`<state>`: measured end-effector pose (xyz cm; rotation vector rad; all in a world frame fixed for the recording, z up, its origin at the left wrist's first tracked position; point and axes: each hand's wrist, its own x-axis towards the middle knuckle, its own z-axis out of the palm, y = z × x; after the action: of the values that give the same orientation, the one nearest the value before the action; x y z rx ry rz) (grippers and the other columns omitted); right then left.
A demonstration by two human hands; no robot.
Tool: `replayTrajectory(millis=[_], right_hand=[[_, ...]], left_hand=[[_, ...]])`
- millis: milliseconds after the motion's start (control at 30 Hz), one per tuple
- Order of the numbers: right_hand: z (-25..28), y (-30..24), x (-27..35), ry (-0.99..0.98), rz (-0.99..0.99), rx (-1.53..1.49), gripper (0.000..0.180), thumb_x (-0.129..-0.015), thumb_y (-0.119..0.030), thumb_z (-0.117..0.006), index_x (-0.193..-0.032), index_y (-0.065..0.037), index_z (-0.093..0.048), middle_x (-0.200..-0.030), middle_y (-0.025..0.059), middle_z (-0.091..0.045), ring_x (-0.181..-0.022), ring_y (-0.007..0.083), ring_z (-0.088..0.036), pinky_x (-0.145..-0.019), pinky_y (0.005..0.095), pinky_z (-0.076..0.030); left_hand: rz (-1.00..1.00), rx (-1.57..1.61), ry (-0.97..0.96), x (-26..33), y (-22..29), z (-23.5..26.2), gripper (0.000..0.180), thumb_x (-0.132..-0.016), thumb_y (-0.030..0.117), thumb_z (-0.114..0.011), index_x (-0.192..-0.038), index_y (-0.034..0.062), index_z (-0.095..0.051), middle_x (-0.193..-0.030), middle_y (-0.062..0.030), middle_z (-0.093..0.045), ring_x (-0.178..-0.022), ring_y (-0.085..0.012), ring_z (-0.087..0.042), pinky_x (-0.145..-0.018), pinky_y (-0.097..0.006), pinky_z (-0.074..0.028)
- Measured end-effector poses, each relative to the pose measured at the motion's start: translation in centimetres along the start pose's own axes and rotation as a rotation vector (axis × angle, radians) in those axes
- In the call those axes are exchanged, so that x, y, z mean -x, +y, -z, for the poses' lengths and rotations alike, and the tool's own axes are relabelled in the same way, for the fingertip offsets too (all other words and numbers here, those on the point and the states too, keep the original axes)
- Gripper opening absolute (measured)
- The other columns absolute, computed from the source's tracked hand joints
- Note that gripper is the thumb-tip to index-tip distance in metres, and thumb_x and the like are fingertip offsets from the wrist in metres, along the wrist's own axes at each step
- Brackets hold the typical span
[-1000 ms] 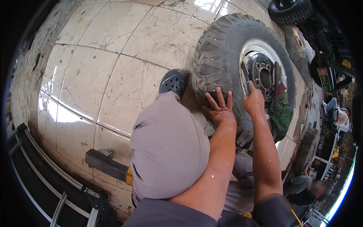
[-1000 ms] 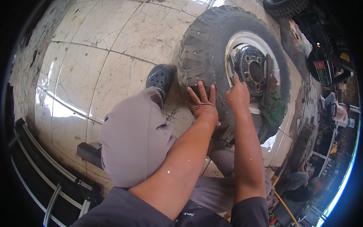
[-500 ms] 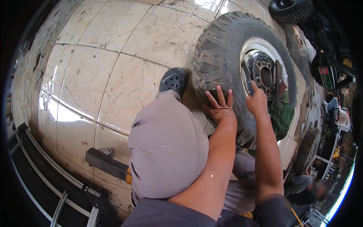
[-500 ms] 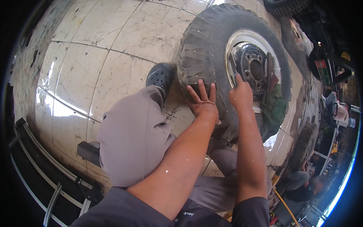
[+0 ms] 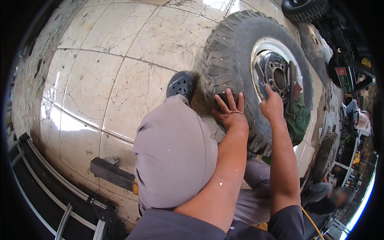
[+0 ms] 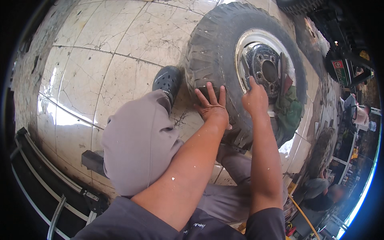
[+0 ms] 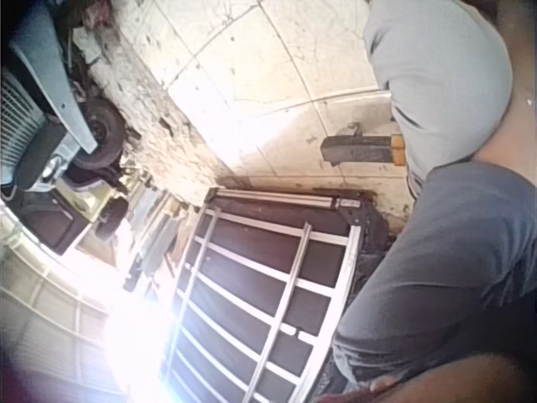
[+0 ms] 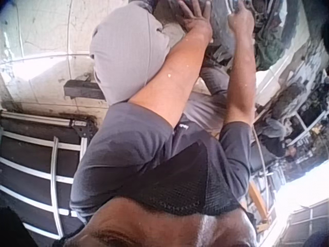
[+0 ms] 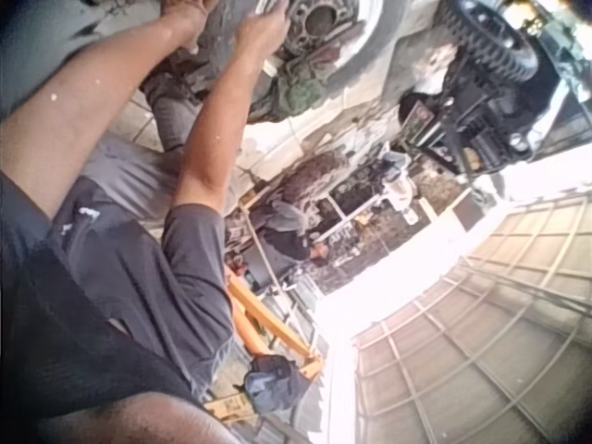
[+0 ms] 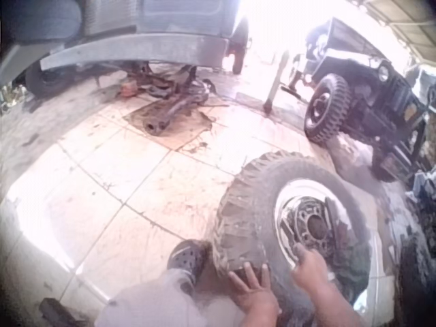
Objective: The person sits on the floor and uses a tire iron to pry the bead of a large tire off the rim. They systematically work the tool around the circumference of the wheel to loosen the tire from the rim.
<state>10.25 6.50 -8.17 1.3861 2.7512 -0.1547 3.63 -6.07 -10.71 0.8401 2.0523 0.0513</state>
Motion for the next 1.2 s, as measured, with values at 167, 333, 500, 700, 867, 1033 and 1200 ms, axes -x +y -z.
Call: replayTrajectory(millis=[167,333,500,700,867,1033,1200], right_hand=[[0.3,-0.6,0.6,0.019,-0.017,0.0,0.059,-0.085,-0.003,-0.06,-0.144,-0.011,-0.057,-0.114,0.0277,-0.064,-0.105,0.0452,-0.065,-0.091,0.0513,-0.052],[0.0,0.0,0.8,0.003,-0.007,-0.004,0.06,-0.085,-0.003,-0.06,-0.144,-0.01,-0.056,-0.113,0.0274,-0.064,-0.104,0.0456,-0.065,-0.091,0.0516,-0.052],[-0.2,0.7,1.0,0.038,0.026,-0.013,0.062,-0.084,-0.001,-0.061,-0.145,-0.011,-0.056,-0.105,0.0287,-0.065,-0.101,0.0451,-0.065,-0.089,0.0497,-0.051],[-0.9,0.9,1.0,0.075,0.042,-0.011,0.06,-0.084,-0.001,-0.061,-0.144,-0.01,-0.057,-0.102,0.0282,-0.066,-0.099,0.045,-0.065,-0.088,0.0491,-0.051],[-0.8,0.9,0.8,0.093,0.037,-0.05,0.06,-0.084,-0.002,-0.062,-0.144,-0.01,-0.058,-0.102,0.0278,-0.066,-0.098,0.0449,-0.065,-0.087,0.0493,-0.051],[-0.7,0.9,0.4,0.065,0.066,-0.033,0.057,-0.085,-0.003,-0.063,-0.141,-0.009,-0.06,-0.102,0.0278,-0.066,-0.098,0.0451,-0.065,-0.087,0.0497,-0.051],[-0.7,1.4,0.4,0.053,0.006,-0.048,0.056,-0.086,-0.005,-0.063,-0.142,-0.01,-0.06,-0.107,0.0287,-0.066,-0.1,0.0458,-0.065,-0.089,0.0502,-0.051]], left_hand=[[-0.003,-0.007,-0.02,0.1,0.0,0.3,0.104,-0.096,0.03,-0.066,-0.165,0.0334,0.012,-0.169,-0.0163,0.024,-0.149,-0.0609,0.012,-0.11,-0.076,-0.027],[-0.01,0.01,-0.029,0.3,-0.2,0.4,0.104,-0.096,0.029,-0.066,-0.165,0.0333,0.012,-0.169,-0.0163,0.024,-0.149,-0.061,0.011,-0.109,-0.077,-0.027],[-0.005,-0.002,-0.014,0.4,0.0,0.5,0.103,-0.096,0.028,-0.065,-0.165,0.0331,0.012,-0.169,-0.0167,0.024,-0.149,-0.0611,0.011,-0.109,-0.077,-0.026],[-0.008,0.007,-0.01,0.1,0.1,0.3,0.103,-0.097,0.028,-0.064,-0.165,0.032,0.013,-0.169,-0.0173,0.025,-0.149,-0.0612,0.012,-0.109,-0.077,-0.026],[-0.015,-0.001,-0.037,0.4,0.0,0.7,0.103,-0.096,0.029,-0.064,-0.165,0.0321,0.013,-0.169,-0.0173,0.025,-0.149,-0.0613,0.012,-0.109,-0.077,-0.026],[-0.003,0.003,0.008,0.0,0.0,0.2,0.105,-0.095,0.031,-0.065,-0.165,0.0321,0.013,-0.169,-0.0177,0.024,-0.149,-0.0617,0.011,-0.108,-0.077,-0.027],[-0.01,-0.013,-0.01,-0.2,0.4,-0.1,0.105,-0.096,0.031,-0.065,-0.165,0.0319,0.013,-0.169,-0.018,0.024,-0.149,-0.0618,0.012,-0.109,-0.077,-0.027]])
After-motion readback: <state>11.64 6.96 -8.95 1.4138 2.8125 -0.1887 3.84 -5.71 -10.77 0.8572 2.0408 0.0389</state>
